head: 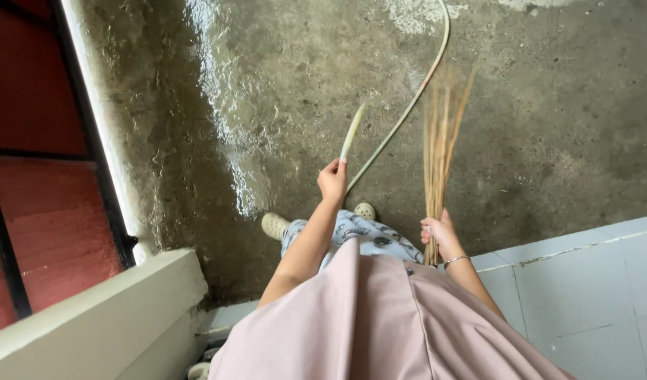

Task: Clean a broom using a water hose.

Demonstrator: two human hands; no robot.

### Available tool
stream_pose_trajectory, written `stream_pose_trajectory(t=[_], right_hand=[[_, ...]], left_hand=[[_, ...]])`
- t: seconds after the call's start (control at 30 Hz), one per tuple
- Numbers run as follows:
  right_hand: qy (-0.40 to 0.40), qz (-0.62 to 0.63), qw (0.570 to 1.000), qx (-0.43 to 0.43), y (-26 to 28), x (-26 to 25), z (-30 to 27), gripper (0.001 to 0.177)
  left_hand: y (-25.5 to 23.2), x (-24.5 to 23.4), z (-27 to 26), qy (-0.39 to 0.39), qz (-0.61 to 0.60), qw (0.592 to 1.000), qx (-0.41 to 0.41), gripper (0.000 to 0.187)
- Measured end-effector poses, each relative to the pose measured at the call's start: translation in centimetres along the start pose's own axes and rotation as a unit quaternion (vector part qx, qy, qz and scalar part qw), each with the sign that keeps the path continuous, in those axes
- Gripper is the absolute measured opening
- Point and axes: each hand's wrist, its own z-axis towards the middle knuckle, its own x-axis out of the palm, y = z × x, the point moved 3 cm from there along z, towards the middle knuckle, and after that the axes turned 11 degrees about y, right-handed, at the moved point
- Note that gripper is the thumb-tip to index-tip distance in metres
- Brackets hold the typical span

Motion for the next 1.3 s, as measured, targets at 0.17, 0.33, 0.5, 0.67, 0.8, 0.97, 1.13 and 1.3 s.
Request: stream_pose_trajectory(t=[0.17, 0.33, 0.5, 0.67, 0.8, 0.97, 1.13, 1.3], right_hand=[[0.005, 0.003, 1.000, 0.000, 0.6, -3.3, -0.2, 0.042], [0.042, -0.021, 0.999, 0.016, 1.2, -1.8, 0.1, 0.041], [0.086, -0.046, 0.994, 0.048, 1.4, 0.6, 0.7, 0.040], [0.100, -0.085, 0.989, 0.065, 2.6, 4.8, 0.8, 0.049], [0.110, -0.118, 0.984, 0.077, 3.2, 7.8, 1.2, 0.053], [0.129, -0.183, 0.969, 0.103, 3.9, 11.3, 2.4, 0.053], [0.168, -0.240, 0.949, 0.119, 5.5, 15.2, 2.8, 0.053], [0.188, -0.300, 0.928, 0.118, 6.4, 17.6, 3.3, 0.057]], left_hand=[[4.3, 1.0, 0.8, -0.034, -0.064, 0.992, -0.104, 0.035], [5.4, -2.3, 1.6, -0.068, -0.253, 0.951, -0.163, 0.031], [8.0, -6.5, 1.4, -0.142, -0.310, 0.919, -0.199, 0.032], [10.8, -12.1, 1.6, -0.185, -0.349, 0.895, -0.209, 0.032], [13.5, -17.1, 0.8, -0.263, -0.420, 0.839, -0.224, 0.029], [17.0, -24.2, -0.6, -0.351, -0.469, 0.782, -0.214, 0.033], [19.7, -31.2, -3.5, -0.449, -0.518, 0.709, -0.166, 0.028], [21.7, -35.9, -7.0, -0.523, -0.529, 0.660, -0.107, 0.028]])
